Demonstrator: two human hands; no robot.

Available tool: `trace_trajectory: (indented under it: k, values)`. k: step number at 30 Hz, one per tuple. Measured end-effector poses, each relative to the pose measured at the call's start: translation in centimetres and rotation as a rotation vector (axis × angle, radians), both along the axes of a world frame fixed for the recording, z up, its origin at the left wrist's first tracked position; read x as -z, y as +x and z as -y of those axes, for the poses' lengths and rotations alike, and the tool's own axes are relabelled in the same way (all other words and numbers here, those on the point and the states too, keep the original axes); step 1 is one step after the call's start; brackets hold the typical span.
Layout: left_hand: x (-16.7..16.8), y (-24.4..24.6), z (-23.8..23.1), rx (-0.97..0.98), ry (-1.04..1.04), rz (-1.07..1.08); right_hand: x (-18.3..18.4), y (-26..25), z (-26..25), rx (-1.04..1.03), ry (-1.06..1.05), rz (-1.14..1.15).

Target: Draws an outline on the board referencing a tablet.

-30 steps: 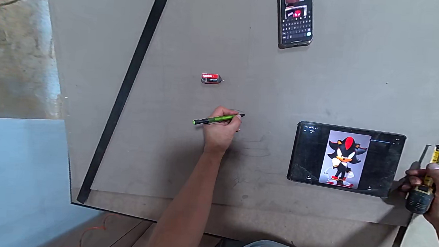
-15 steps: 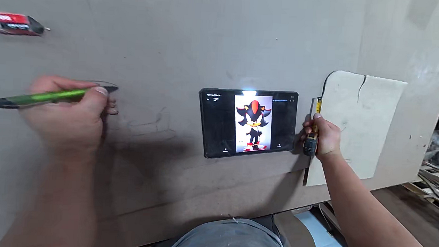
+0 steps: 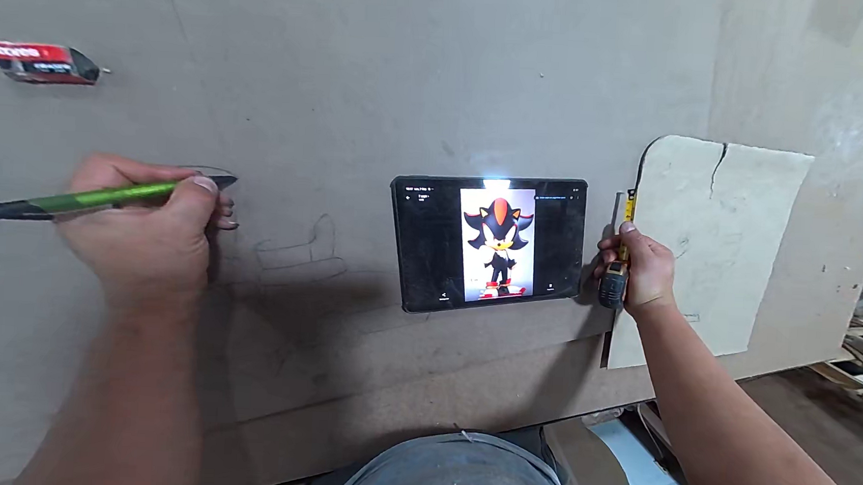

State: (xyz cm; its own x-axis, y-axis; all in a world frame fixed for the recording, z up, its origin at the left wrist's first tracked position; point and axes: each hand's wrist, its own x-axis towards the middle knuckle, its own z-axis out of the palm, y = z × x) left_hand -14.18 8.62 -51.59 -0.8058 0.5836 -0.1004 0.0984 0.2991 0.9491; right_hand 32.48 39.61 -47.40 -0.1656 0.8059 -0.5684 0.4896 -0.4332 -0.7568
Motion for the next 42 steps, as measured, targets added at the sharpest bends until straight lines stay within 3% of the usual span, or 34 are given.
trace_trajectory:
  k: [7,15,42]
  values:
    - [-1.7,1.1,-0.9,-0.045,0.017,0.018,-0.3,-0.4,0.2,0.023,-0.007,-0.001]
    - [-2.7,3.8,-2.9,-0.273,0.016,-0.039,-0.6,-0.4,0.4,-0.037,-0.015,0.025]
    - [-2.2,3.9,-2.9,-0.231,0.026,-0.099,0.8,0.8,0.0,-0.031,0.004,-0.004]
